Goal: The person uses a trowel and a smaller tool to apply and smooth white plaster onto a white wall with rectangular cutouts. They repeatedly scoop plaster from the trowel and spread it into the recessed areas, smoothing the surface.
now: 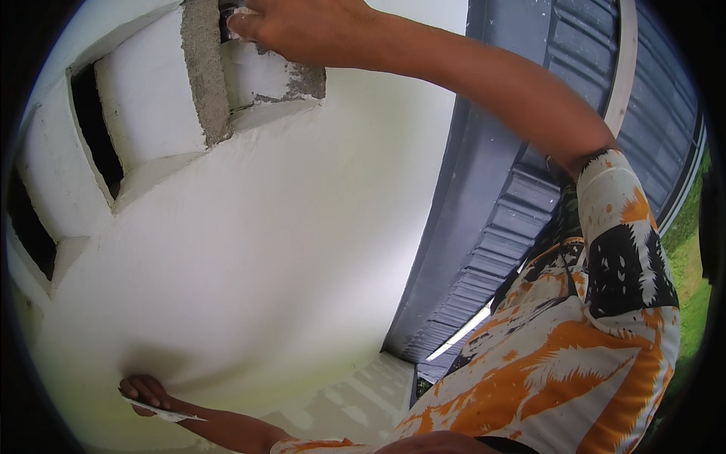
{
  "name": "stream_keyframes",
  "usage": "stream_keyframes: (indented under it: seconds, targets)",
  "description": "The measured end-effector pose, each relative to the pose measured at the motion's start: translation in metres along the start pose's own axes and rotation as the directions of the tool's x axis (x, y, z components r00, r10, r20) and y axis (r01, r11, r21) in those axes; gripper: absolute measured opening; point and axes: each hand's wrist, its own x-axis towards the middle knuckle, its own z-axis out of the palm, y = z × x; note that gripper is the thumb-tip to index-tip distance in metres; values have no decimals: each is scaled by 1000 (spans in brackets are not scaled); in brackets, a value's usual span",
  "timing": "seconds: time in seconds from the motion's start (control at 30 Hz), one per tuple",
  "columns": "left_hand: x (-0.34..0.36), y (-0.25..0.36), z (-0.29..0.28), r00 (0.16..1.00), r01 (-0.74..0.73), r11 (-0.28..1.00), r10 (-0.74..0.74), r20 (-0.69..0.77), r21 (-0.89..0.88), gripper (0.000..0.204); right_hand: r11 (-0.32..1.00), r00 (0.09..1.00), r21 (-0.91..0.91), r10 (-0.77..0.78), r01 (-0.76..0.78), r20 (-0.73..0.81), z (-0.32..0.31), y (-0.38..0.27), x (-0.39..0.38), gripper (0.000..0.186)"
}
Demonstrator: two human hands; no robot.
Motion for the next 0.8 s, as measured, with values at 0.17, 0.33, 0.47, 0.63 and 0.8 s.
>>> stream_keyframes:
  seconds: [0.17,0.33,0.47,0.63,0.8]
  targets:
    - [8,0,1,1000,-22,999,22,-18,45,31,995,994,13,104,-104,-25,41,10,-12,7]
    - [4,-4,8,1000,-20,994,22,-15,106,22,994,991,-61,97,-91,94,33,6,-12,7]
    - [-1,-5,6,998,-31,997,35,-56,69,29,997,997,-33,73,-73,-2,26,-2,-9,7]
    - [8,-7,10,997,-22,990,31,-66,137,20,987,970,-108,138,-118,202,18,-3,-2,9]
    - [-8,-13,-4,993,-13,997,22,-115,73,19,969,905,-136,243,-208,348,-31,-11,-13,14]
